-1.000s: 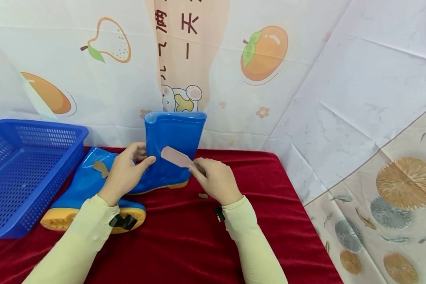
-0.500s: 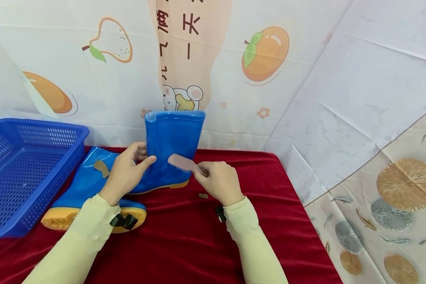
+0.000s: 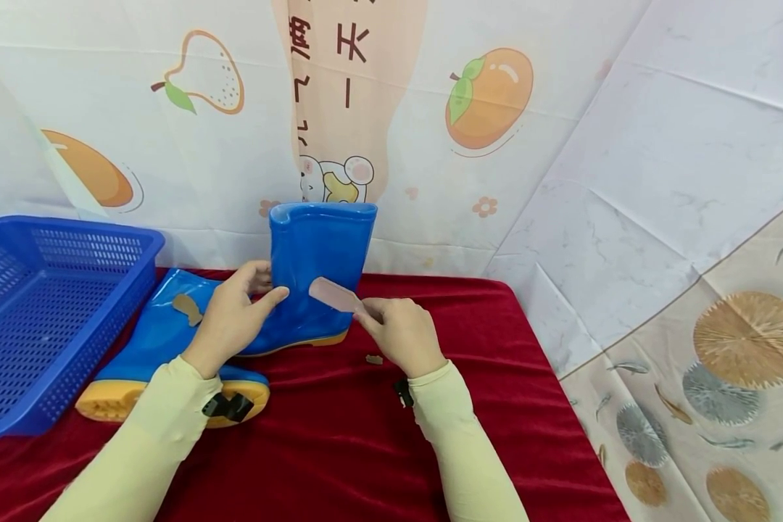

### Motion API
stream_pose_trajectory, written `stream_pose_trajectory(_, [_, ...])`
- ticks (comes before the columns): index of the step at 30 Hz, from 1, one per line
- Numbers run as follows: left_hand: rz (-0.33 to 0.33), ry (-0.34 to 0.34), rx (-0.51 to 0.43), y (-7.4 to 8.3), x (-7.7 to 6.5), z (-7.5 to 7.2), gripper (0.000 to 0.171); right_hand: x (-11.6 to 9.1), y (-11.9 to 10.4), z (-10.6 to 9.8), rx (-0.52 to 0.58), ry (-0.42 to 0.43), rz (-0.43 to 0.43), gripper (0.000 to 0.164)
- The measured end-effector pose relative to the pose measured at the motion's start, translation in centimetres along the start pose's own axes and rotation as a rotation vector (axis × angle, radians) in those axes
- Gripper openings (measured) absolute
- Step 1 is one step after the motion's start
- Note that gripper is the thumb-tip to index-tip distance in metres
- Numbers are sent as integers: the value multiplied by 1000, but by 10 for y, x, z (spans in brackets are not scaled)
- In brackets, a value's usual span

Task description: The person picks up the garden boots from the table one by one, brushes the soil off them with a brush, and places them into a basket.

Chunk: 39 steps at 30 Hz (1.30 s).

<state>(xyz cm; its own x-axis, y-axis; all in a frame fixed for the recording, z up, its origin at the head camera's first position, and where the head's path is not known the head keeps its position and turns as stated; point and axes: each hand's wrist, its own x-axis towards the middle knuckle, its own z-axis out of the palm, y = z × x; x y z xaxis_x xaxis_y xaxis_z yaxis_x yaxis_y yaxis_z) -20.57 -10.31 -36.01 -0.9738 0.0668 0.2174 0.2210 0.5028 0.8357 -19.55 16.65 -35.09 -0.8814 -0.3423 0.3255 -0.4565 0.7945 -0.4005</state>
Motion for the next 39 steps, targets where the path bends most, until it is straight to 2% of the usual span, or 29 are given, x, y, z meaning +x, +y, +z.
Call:
stream_pose_trajectory(3, [-2, 2, -4, 0, 0, 0, 49, -1, 0, -2, -1, -56, 42, 19])
stream_pose_trajectory(5, [-5, 3, -4, 0, 0, 0, 49, -1, 0, -2, 0, -48, 41, 18])
stream_pose_trajectory(13, [-17, -15, 4, 3, -1, -1, 48, 1, -3, -3, 33, 165, -32, 11])
stream_pose_trajectory(18, [-34, -41, 28, 7, -2, -2, 48, 1, -3, -1, 45, 205, -36, 11])
stream_pose_trajectory(25, [-33, -57, 30, 10, -3, -3, 52, 2, -4, 1, 64, 181, -22, 11])
stream_pose_trajectory(30, [-35, -54, 38, 11, -4, -2, 52, 1, -3, 1, 59, 157, 1, 17])
stream_pose_trajectory(39, [-17, -33, 41, 9, -4, -3, 50, 2, -1, 0, 37, -19, 51, 28])
